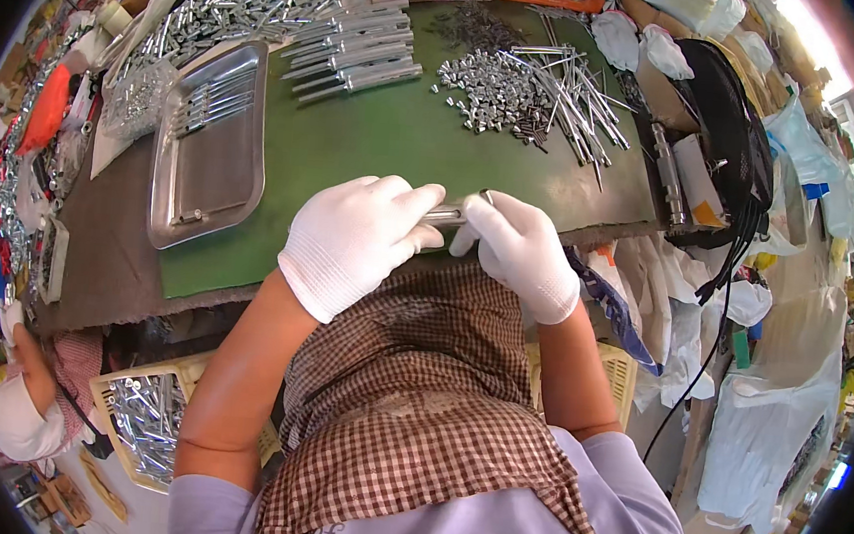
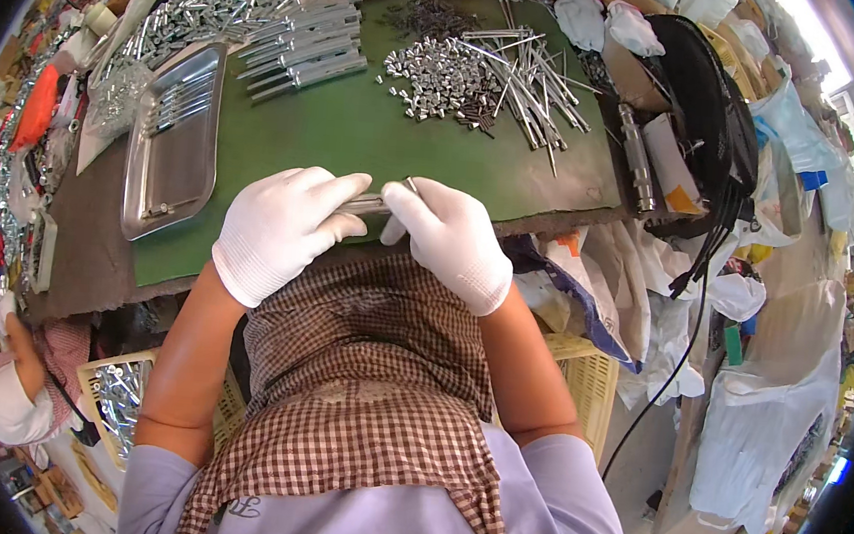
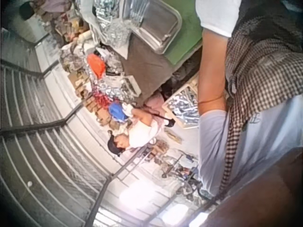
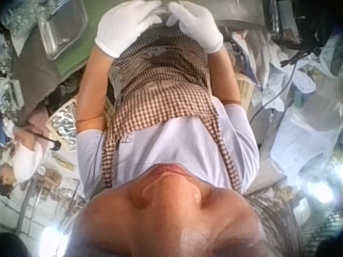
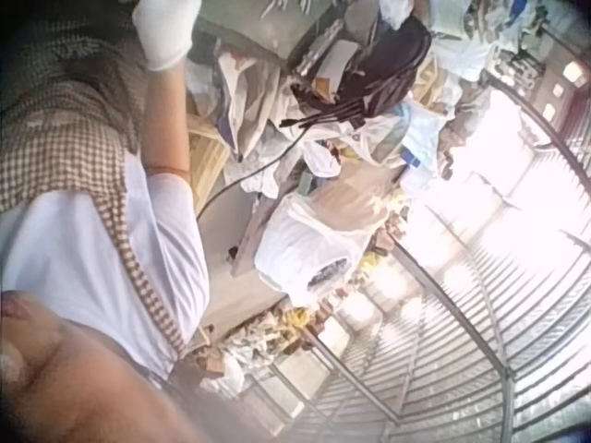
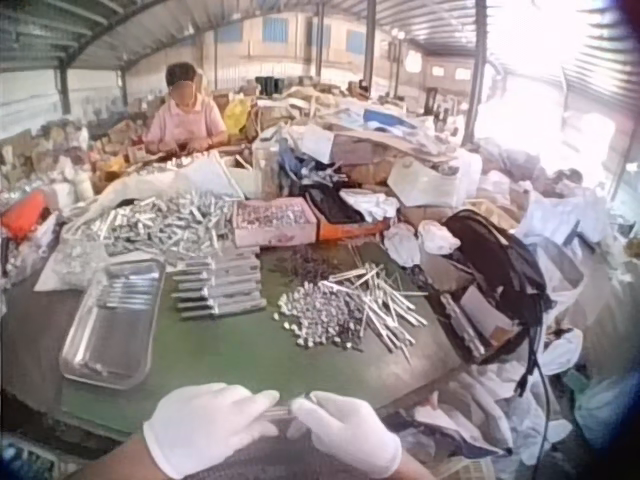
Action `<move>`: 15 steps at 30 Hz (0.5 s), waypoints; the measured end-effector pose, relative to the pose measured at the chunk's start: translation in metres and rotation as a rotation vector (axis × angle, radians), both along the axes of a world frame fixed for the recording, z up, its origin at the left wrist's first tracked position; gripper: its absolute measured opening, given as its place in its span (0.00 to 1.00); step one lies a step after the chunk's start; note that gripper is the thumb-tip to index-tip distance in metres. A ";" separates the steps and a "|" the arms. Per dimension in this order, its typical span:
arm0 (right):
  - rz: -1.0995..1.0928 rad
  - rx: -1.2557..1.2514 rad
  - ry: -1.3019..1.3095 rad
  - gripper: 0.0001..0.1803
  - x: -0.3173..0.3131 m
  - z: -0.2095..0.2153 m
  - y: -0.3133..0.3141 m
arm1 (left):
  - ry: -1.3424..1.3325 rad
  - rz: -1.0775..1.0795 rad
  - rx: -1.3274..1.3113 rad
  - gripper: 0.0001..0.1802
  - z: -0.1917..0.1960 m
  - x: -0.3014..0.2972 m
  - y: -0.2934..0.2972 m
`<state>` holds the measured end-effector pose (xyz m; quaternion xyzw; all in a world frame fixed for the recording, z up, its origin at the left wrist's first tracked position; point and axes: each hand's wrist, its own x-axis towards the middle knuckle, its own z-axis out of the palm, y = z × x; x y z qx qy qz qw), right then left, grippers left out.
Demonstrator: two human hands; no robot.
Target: Assembling small metal rods and pins on a workstation.
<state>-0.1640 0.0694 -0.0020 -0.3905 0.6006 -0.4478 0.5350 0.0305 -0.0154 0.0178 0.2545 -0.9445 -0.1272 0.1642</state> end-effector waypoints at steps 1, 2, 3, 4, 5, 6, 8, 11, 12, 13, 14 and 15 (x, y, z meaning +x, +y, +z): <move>0.018 0.044 0.120 0.17 0.000 -0.002 -0.001 | 0.010 0.007 -0.007 0.21 -0.002 0.000 0.001; -0.030 0.042 0.115 0.16 0.001 0.000 0.000 | 0.011 0.009 -0.004 0.21 -0.004 0.000 0.001; -0.028 0.043 0.118 0.16 -0.001 -0.001 0.001 | 0.029 0.021 0.012 0.20 -0.006 0.001 0.001; -0.055 0.005 0.130 0.15 -0.004 -0.004 0.003 | 0.047 0.033 0.028 0.19 -0.007 0.001 0.001; -0.082 -0.032 0.142 0.14 -0.006 -0.005 0.004 | 0.050 0.034 0.029 0.19 -0.008 0.002 0.001; -0.084 -0.009 0.151 0.12 -0.007 0.000 0.004 | 0.055 0.045 0.071 0.19 -0.009 0.001 0.001; -0.076 -0.048 0.174 0.10 -0.009 -0.004 0.004 | 0.062 0.056 0.115 0.19 -0.012 0.000 0.001; -0.072 -0.125 0.186 0.08 -0.010 -0.007 0.004 | 0.138 0.074 0.127 0.18 -0.014 -0.005 0.001; -0.075 -0.162 0.175 0.07 -0.009 -0.007 0.004 | 0.120 0.085 0.131 0.18 -0.014 -0.005 0.001; -0.076 -0.161 0.177 0.07 -0.010 -0.007 0.004 | 0.101 0.096 0.135 0.17 -0.014 -0.006 0.001; -0.074 -0.167 0.193 0.07 -0.010 -0.007 0.004 | 0.103 0.094 0.137 0.17 -0.014 -0.008 0.000; -0.072 -0.173 0.209 0.07 -0.010 -0.006 0.004 | 0.088 0.104 0.145 0.16 -0.013 -0.009 0.000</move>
